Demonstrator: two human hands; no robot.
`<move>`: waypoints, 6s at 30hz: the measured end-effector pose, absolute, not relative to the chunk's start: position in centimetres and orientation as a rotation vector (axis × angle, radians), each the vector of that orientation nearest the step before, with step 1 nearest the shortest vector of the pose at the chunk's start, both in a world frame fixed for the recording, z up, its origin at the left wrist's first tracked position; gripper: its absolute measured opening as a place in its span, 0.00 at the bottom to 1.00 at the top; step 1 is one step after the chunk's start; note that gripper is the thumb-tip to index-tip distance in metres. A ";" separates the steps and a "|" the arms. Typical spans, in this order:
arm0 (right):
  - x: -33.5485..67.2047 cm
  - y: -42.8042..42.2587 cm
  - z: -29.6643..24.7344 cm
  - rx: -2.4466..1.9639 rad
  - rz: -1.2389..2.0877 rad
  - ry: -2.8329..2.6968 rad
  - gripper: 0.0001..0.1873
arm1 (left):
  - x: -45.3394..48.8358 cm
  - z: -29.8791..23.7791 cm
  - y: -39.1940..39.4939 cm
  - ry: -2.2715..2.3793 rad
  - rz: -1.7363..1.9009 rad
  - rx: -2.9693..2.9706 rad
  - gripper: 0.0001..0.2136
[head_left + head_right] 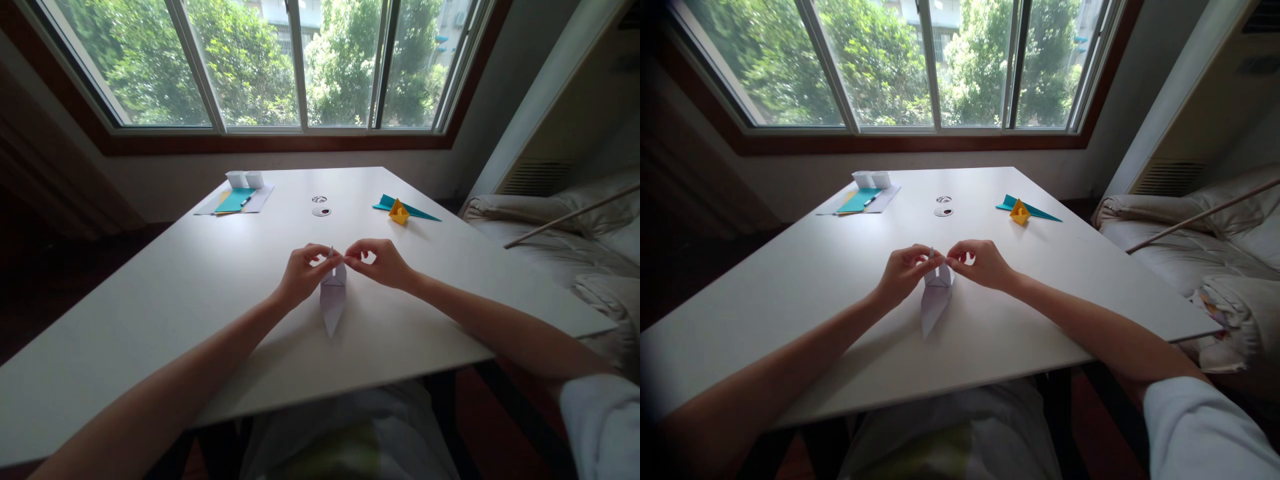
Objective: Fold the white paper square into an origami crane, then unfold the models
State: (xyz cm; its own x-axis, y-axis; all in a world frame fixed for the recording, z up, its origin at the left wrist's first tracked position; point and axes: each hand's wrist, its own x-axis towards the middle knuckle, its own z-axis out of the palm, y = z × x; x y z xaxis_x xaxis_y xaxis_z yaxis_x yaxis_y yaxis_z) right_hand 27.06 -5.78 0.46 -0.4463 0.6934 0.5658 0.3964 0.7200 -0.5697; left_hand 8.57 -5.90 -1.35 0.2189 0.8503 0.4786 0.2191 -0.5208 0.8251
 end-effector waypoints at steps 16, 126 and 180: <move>27.9 -4.7 0.1 -0.783 0.462 -2.139 0.15 | 7.3 -1.6 -5.0 1.072 1.111 1.984 0.10; 28.4 -2.4 -0.2 -1.146 1.722 -1.213 0.13 | 7.9 -0.6 -6.3 1.053 0.796 1.347 0.13; 28.6 -4.1 0.4 -0.913 0.601 -2.203 0.12 | 6.8 -1.3 -4.9 1.072 0.955 1.754 0.11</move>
State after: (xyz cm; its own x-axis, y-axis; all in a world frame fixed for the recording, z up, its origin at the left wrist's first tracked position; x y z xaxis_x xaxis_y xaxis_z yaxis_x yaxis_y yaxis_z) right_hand 28.62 -4.09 0.44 -0.5313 0.7446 0.4041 0.4361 0.6493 -0.6231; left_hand 6.84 -4.94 -1.26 0.3417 0.9240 0.1719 0.2773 -0.2739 0.9209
